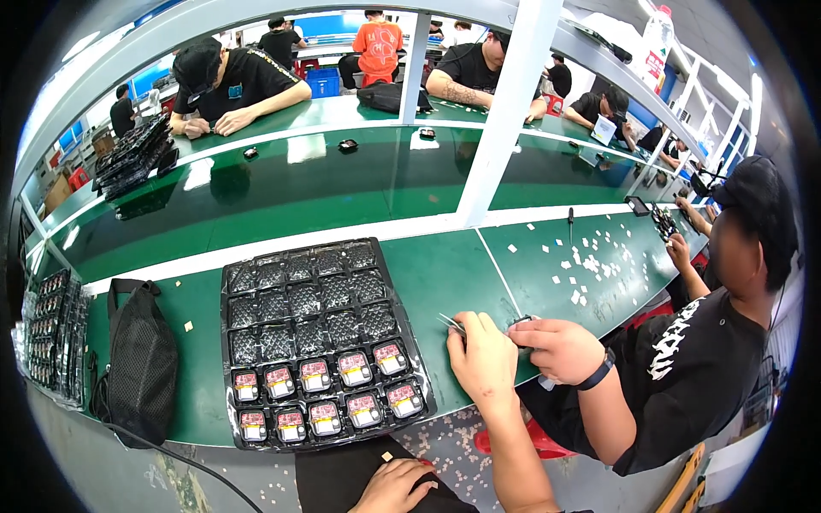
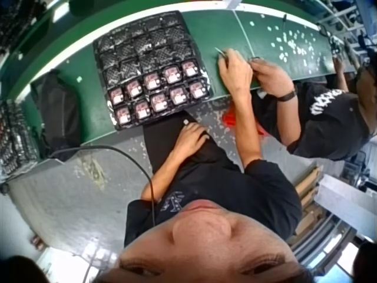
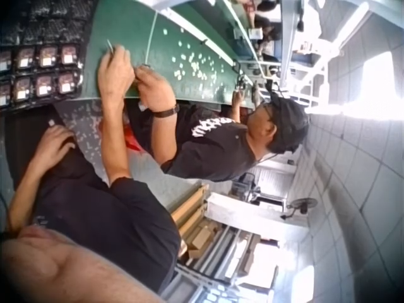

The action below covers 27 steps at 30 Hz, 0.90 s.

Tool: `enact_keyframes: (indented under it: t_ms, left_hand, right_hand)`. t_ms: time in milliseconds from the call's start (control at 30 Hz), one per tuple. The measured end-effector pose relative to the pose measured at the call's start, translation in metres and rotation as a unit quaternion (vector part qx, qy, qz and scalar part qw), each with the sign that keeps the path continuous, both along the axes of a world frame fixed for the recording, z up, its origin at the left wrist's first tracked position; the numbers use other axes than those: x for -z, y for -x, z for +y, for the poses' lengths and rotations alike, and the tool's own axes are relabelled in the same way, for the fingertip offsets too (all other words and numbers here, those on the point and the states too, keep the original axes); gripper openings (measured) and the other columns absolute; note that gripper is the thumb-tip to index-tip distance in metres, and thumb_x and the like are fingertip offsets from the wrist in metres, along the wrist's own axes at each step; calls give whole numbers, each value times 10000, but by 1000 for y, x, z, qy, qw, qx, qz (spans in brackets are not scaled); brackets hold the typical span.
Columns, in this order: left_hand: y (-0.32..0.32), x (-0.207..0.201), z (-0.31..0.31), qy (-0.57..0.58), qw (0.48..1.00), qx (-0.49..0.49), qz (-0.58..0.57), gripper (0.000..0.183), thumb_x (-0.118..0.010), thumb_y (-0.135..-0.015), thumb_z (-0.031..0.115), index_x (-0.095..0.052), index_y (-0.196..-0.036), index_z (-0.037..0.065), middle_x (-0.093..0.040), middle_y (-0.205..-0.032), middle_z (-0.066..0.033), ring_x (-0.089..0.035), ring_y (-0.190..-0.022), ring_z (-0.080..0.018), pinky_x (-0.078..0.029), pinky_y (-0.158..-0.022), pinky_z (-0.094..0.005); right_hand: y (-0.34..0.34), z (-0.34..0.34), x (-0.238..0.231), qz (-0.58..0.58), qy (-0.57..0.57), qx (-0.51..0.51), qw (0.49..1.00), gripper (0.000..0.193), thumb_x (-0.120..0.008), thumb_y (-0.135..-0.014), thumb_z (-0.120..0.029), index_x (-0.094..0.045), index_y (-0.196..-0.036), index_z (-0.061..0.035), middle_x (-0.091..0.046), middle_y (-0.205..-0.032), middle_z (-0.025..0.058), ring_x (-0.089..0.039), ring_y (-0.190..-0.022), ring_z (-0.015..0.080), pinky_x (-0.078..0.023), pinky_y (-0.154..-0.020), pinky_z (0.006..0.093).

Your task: The recorder is using tweezers to assemble small electronic components into a tray at an industrial workbench.

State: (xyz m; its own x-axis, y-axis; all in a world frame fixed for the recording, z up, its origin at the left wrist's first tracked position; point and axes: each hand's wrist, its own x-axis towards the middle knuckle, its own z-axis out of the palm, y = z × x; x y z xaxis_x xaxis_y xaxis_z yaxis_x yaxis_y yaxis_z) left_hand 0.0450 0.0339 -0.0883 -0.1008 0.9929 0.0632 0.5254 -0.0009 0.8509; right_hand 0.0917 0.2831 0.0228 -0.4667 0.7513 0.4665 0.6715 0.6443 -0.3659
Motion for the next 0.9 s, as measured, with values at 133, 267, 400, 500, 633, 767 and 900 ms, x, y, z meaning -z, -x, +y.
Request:
enact_keyframes:
  t_ms: [133,267,400,500,633,767,900]
  left_hand:
    - [1,3,0,5,1000,2,-8,321,-685,-927,234,-703,-1154,8,-672,-1156,-147,-578,-1143,-344,-459,-988,-439]
    - [-1,5,-2,-6,1000,-10,-8,314,-687,-929,234,-701,-1145,5,-669,-1152,-152,-579,-1137,-346,-463,-982,-438]
    - [1,1,-2,6,1000,1,-10,309,-685,-936,234,-699,-1142,5,-669,-1147,-151,-578,-1137,-345,-464,-983,-435]
    - [0,1,-4,-10,1000,-5,-20,300,-689,-941,226,-698,-1141,3,-670,-1152,-150,-582,-1135,-344,-469,-982,-431]
    - [1,-14,-7,-43,996,-4,-73,267,-680,-958,186,-700,-1154,5,-676,-1171,-146,-617,-1115,-342,-502,-963,-430]
    - [12,-62,-16,-85,967,-72,-230,238,-658,-976,159,-696,-1153,5,-681,-1104,-150,-663,-1037,-338,-538,-915,-434]
    - [19,-64,-29,-263,851,-166,-423,444,-772,-932,129,-595,-1301,-42,-590,-1307,-196,-603,-1263,-282,-508,-1039,-393]
  right_hand:
    - [-3,-7,-3,-2,-1,31,1000,187,-707,-896,-174,-682,-1060,-88,-636,-994,130,-684,-757,366,-538,-674,480]
    - [-24,-5,-7,-8,-33,158,987,382,-736,-885,-206,-644,-1228,-64,-556,-1217,180,-701,-842,395,-567,-733,494]
    - [-57,13,-12,-56,6,209,976,346,-723,-915,-206,-685,-1228,-63,-624,-1203,152,-712,-898,358,-566,-801,454]
    - [-65,14,-7,-21,35,151,988,281,-711,-926,-189,-710,-1171,-52,-658,-1124,144,-711,-926,340,-558,-822,438]
    - [-66,7,-10,67,45,60,995,275,-750,-877,-84,-693,-1137,-17,-663,-1093,140,-692,-868,302,-544,-796,377]
    - [-59,-51,-30,102,197,-22,975,485,-874,-741,-34,-653,-1172,-6,-695,-1139,143,-662,-767,205,-527,-679,274]
    - [-28,-105,-34,172,192,-356,898,607,-970,-672,-204,-629,-1137,-14,-723,-1090,171,-745,-889,258,-608,-710,302]
